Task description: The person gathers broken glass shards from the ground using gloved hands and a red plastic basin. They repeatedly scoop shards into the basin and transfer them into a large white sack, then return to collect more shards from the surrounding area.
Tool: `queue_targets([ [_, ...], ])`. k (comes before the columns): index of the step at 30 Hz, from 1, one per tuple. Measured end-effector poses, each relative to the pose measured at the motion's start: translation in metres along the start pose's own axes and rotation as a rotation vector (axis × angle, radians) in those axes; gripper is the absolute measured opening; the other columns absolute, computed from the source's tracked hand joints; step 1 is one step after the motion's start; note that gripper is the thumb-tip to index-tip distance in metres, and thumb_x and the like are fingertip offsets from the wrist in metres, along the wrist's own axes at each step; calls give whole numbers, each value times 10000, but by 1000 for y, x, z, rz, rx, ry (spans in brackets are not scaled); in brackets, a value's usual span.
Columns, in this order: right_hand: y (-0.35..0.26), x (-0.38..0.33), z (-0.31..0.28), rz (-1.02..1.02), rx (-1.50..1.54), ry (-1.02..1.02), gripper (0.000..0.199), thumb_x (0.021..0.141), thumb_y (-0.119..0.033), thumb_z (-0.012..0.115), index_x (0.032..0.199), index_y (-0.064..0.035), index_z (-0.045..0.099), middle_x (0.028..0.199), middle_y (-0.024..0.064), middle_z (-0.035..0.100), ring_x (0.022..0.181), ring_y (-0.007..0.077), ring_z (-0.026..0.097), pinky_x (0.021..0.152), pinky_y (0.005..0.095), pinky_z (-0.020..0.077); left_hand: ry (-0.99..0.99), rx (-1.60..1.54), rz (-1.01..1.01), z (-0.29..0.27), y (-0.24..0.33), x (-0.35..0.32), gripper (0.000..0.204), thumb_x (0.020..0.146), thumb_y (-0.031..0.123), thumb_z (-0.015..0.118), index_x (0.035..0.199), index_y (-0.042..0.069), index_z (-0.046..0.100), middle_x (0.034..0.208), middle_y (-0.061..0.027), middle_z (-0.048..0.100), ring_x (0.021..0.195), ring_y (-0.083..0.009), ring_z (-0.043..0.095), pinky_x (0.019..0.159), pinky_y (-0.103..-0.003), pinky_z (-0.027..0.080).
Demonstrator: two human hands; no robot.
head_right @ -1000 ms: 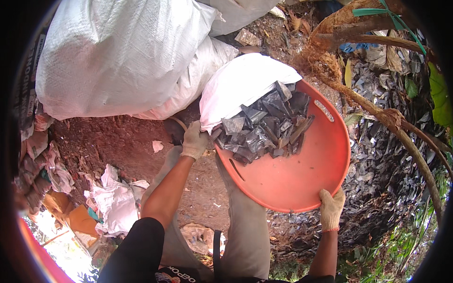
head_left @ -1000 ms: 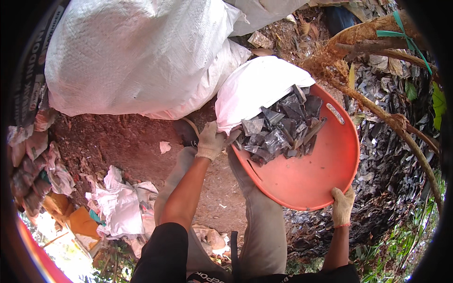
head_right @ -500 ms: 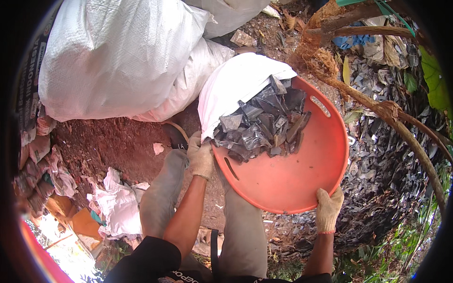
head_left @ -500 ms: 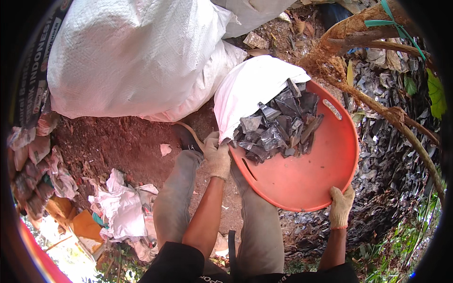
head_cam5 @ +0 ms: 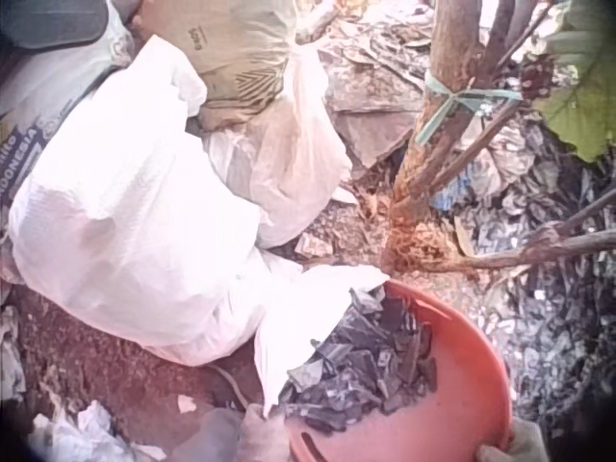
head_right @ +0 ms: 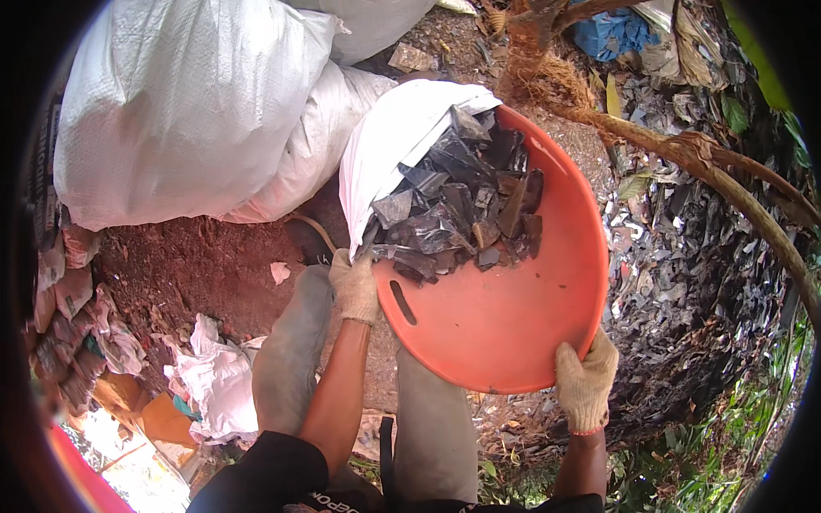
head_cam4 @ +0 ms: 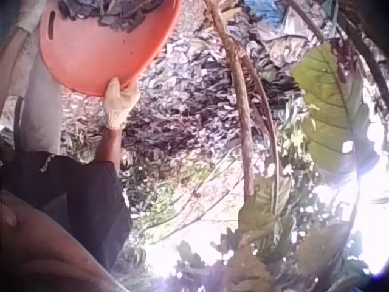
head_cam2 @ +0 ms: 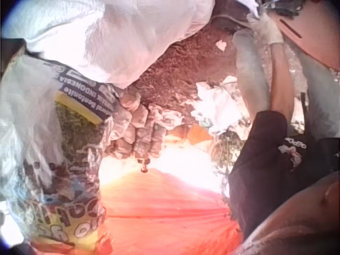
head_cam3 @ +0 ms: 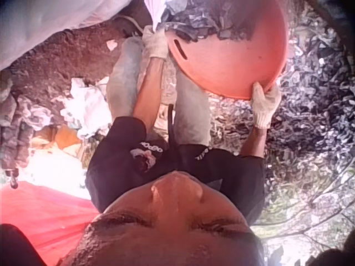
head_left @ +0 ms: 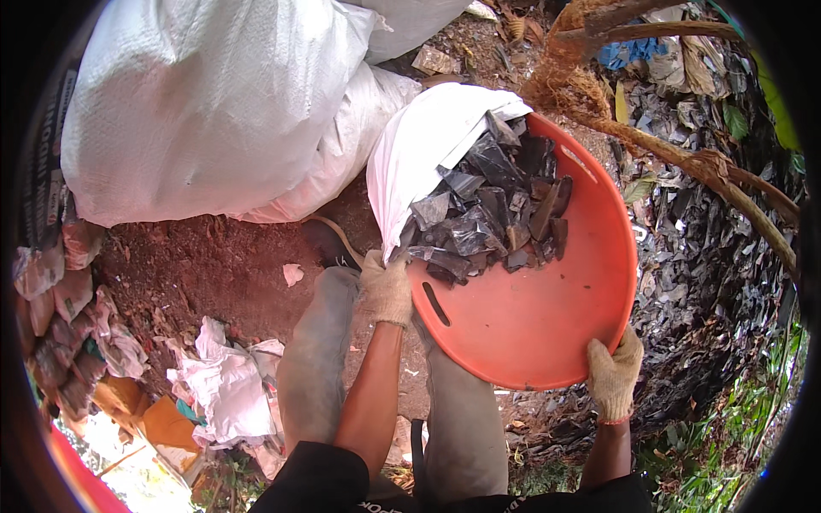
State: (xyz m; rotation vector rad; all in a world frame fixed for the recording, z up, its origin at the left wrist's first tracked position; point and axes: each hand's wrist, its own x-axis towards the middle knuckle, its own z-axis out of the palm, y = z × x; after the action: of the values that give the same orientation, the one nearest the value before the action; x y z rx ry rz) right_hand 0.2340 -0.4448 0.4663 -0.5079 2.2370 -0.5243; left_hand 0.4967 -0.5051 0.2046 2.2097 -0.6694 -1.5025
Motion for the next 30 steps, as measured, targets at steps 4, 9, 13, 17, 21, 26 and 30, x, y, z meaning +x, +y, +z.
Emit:
queue_targets([
  [4, -40, -31, -15, 2, -305, -100, 85, 825, -26, 591, 866, 29, 642, 659, 111, 560, 594, 196, 564, 595, 349, 462, 16, 326, 108, -33, 37, -32, 234, 858, 131, 739, 774, 38, 541, 693, -50, 533, 655, -163, 489, 612, -362, 435],
  [9, -52, -36, -11, 135, -295, -105, 77, 823, -40, 620, 862, 16, 657, 678, 134, 592, 573, 239, 594, 586, 369, 482, -129, 705, 615, -39, 51, -17, 192, 849, 48, 648, 1031, 18, 594, 935, -192, 649, 837, -393, 642, 754, -477, 521],
  [13, -46, -29, -11, 107, -235, -168, 78, 832, -44, 635, 878, 15, 659, 693, 139, 614, 586, 235, 612, 597, 361, 495, -248, 885, 732, -22, 116, 13, 416, 843, 0, 566, 1255, 55, 556, 1135, -227, 652, 1041, -451, 647, 861, -536, 541],
  [17, -47, -31, -6, 96, -190, -172, 115, 828, -48, 637, 922, 9, 671, 719, 146, 626, 622, 265, 646, 623, 379, 516, -418, 1161, 849, 8, 157, 39, 415, 852, 17, 572, 1262, 77, 558, 1140, -220, 654, 990, -438, 678, 805, -505, 575],
  [21, -46, -33, -1, 94, -196, -175, 148, 818, -40, 626, 946, 9, 681, 730, 162, 637, 628, 296, 655, 624, 383, 524, -369, 1291, 1118, 62, 181, 68, 402, 889, 30, 568, 1289, 81, 566, 1140, -187, 658, 914, -369, 721, 756, -466, 606],
  [26, -54, -33, 4, 102, -166, -141, 131, 809, -35, 607, 913, 13, 672, 719, 151, 635, 624, 261, 634, 618, 370, 519, -575, 1424, 1366, 110, 211, 88, 385, 929, 35, 539, 1312, 65, 577, 1162, -166, 661, 902, -334, 745, 747, -445, 617],
  [30, -51, -34, 1, 70, -233, -188, 79, 824, -35, 621, 869, 17, 661, 701, 133, 616, 611, 212, 611, 600, 356, 494, -486, 1241, 1348, 107, 236, 111, 304, 819, 0, 607, 1117, 59, 623, 1044, -192, 684, 894, -384, 729, 725, -462, 600],
])
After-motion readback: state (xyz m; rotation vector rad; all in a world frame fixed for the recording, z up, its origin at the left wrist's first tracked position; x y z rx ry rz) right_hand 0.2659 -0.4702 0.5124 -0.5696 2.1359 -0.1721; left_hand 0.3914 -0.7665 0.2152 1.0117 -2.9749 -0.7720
